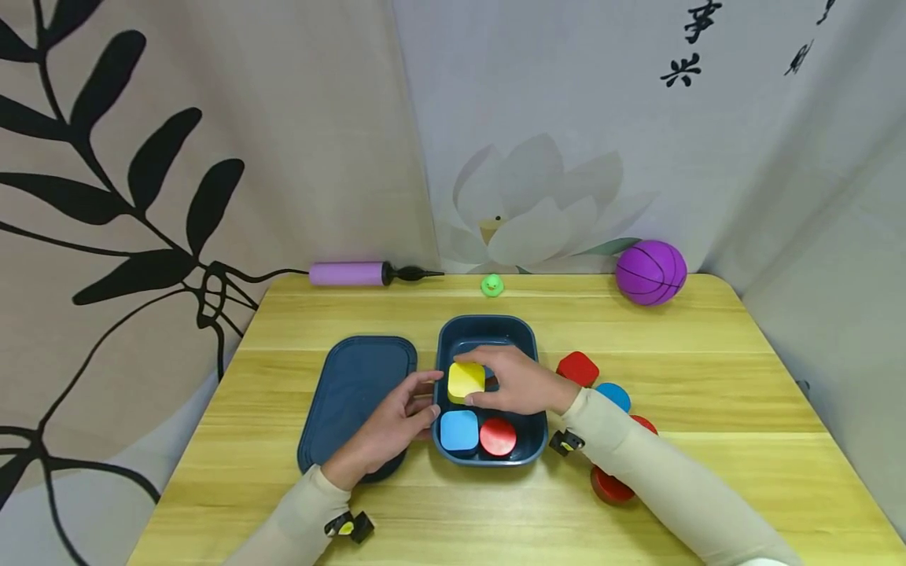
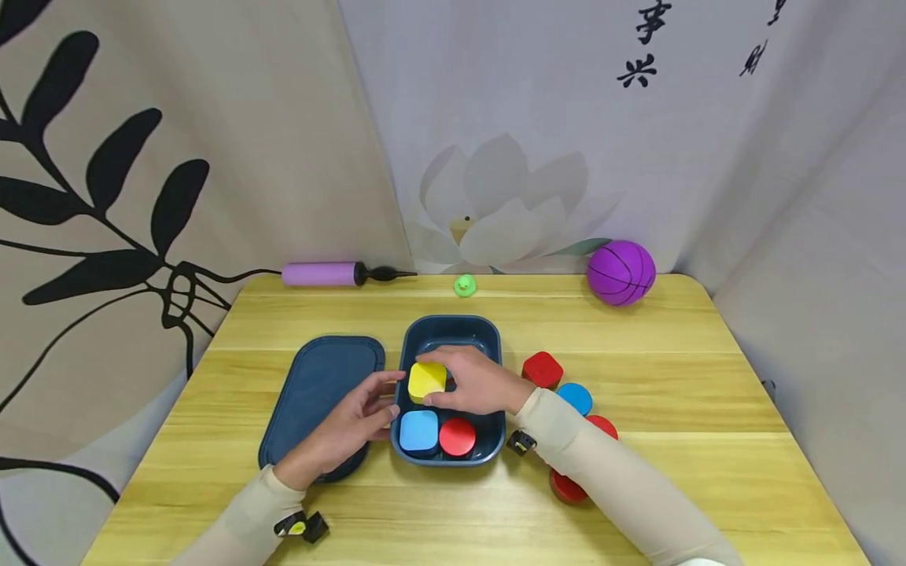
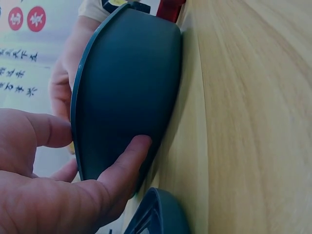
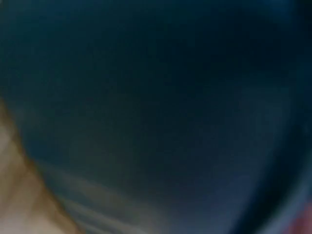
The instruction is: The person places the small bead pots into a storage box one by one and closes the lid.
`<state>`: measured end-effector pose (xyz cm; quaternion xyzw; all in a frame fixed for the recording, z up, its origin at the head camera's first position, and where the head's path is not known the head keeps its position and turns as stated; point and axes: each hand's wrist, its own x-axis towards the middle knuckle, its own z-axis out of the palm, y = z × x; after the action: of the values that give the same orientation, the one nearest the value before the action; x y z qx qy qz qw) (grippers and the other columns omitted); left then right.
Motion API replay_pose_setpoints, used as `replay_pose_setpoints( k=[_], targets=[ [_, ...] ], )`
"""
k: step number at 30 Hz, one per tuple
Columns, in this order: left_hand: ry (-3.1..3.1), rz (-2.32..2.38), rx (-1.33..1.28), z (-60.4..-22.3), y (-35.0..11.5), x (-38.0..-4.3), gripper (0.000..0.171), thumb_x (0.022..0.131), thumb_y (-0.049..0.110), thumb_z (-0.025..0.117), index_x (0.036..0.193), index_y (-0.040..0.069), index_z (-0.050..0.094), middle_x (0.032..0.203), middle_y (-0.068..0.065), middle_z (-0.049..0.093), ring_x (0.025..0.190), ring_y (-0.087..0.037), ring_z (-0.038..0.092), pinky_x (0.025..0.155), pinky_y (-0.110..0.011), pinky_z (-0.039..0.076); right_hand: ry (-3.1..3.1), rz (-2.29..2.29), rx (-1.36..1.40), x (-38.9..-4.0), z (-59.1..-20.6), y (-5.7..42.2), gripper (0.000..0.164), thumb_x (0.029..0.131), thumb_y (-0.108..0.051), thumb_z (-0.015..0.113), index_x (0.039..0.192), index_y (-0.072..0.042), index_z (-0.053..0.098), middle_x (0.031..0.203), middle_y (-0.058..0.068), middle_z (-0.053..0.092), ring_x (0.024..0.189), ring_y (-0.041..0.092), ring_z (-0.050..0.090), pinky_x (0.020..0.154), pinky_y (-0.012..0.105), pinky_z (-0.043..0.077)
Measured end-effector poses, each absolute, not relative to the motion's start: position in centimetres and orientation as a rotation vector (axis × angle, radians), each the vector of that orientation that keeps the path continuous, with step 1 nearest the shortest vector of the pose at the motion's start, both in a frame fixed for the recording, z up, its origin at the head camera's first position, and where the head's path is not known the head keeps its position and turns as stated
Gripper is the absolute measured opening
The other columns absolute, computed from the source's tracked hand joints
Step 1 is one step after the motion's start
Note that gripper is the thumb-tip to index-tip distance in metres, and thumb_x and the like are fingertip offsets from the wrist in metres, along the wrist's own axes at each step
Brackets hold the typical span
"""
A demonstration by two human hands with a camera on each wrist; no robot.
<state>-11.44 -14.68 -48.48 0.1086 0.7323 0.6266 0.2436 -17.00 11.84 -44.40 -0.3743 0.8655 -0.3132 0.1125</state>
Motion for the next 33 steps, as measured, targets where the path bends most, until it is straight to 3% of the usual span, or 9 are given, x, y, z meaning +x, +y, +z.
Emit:
replay_pose_setpoints(
  k=[7, 19, 29, 33],
  targets=[
    [1.995, 1.713, 0.302, -48.5, -14.7, -11.6, 0.055, 0.111, 0.016, 0.054, 0.162, 0.019, 0.035, 0.16, -0.022, 0.043, 0.136, -0.035, 0.057, 0.096, -0.043, 0.061, 2.511, -0.857, -1.102, -17.0, -45.4, 11.0, 0.063, 0.097, -0.033, 0.079, 0.15, -0.005, 0.059, 0.143, 0.008, 0.066, 0.12, 0.02, 0.064, 0.104, 0.04, 0.057],
    [1.975, 1.726, 0.296, -48.4, -14.6, -11.6, 0.054, 0.111, 0.013, 0.054, 0.161, 0.017, 0.036, 0.16, -0.024, 0.042, 0.135, -0.035, 0.058, 0.096, -0.042, 0.061, 2.476, -0.793, -1.111, -16.9, -46.2, 10.7, 0.061, 0.1, -0.036, 0.075, 0.151, -0.006, 0.058, 0.145, 0.007, 0.065, 0.125, 0.021, 0.063, 0.111, 0.041, 0.053],
    [1.979, 1.716, 0.291, -48.4, -14.6, -11.5, 0.054, 0.111, 0.014, 0.054, 0.161, 0.018, 0.036, 0.159, -0.024, 0.042, 0.134, -0.035, 0.058, 0.097, -0.043, 0.06, 2.468, -0.843, -1.104, -16.9, -46.1, 11.0, 0.061, 0.098, -0.035, 0.077, 0.15, -0.007, 0.06, 0.143, 0.007, 0.065, 0.123, 0.02, 0.063, 0.107, 0.038, 0.055],
    [1.969, 1.718, 0.294, -48.2, -14.6, -11.5, 0.055, 0.111, 0.014, 0.055, 0.162, 0.017, 0.036, 0.16, -0.024, 0.041, 0.134, -0.035, 0.058, 0.097, -0.043, 0.061, 2.446, -0.923, -1.072, -16.9, -45.5, 11.7, 0.061, 0.099, -0.032, 0.076, 0.15, -0.005, 0.058, 0.147, 0.009, 0.063, 0.125, 0.022, 0.064, 0.1, 0.033, 0.059]
  ],
)
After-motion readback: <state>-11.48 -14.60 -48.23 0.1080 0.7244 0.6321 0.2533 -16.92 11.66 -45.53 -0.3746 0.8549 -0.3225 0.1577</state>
